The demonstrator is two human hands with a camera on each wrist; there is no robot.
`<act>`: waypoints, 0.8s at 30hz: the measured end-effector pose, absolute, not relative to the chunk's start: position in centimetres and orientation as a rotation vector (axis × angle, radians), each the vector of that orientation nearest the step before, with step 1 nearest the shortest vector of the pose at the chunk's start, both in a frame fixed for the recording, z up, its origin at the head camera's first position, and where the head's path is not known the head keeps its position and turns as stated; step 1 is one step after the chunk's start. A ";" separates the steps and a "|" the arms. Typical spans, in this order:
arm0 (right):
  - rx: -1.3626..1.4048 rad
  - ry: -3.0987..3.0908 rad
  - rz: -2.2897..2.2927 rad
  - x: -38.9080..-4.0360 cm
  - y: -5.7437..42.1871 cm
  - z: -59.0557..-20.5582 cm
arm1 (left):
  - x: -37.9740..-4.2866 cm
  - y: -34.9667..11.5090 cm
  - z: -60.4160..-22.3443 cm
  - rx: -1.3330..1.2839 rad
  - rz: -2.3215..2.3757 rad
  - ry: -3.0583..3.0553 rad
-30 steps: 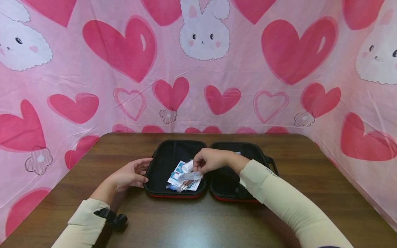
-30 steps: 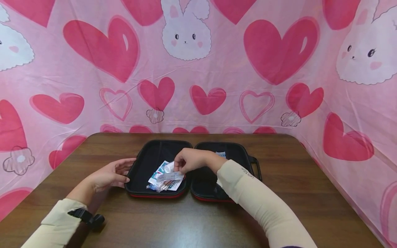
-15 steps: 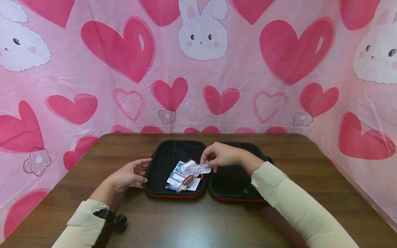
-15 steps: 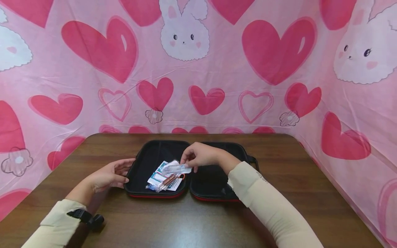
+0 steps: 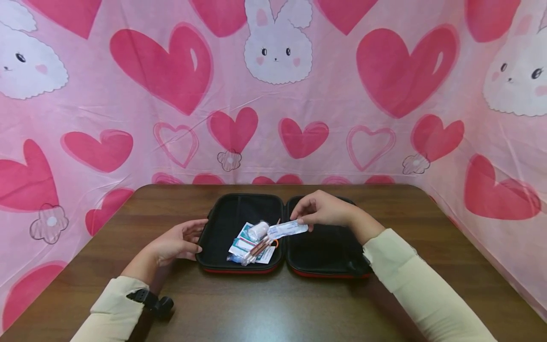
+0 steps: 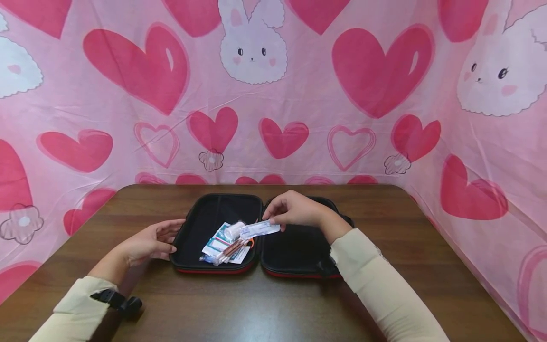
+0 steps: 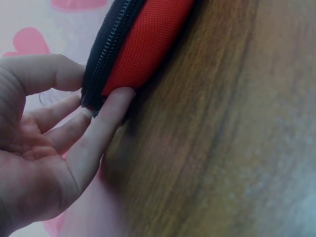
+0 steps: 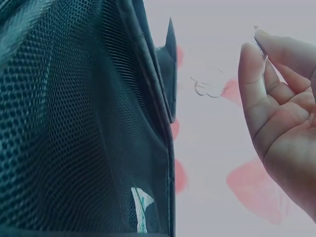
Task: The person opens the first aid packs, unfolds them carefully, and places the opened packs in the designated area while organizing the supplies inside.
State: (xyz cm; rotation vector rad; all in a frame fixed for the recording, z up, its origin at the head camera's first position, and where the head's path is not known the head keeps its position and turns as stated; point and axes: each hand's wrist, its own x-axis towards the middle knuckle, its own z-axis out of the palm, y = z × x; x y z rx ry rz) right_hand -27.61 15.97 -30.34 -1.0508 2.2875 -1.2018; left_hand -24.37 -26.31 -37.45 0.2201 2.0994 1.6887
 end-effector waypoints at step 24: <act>-0.873 2.403 -1.681 -25.1 22.1 -31.3 | -24.3 -26.3 -37.5 0.229 1.688 2.101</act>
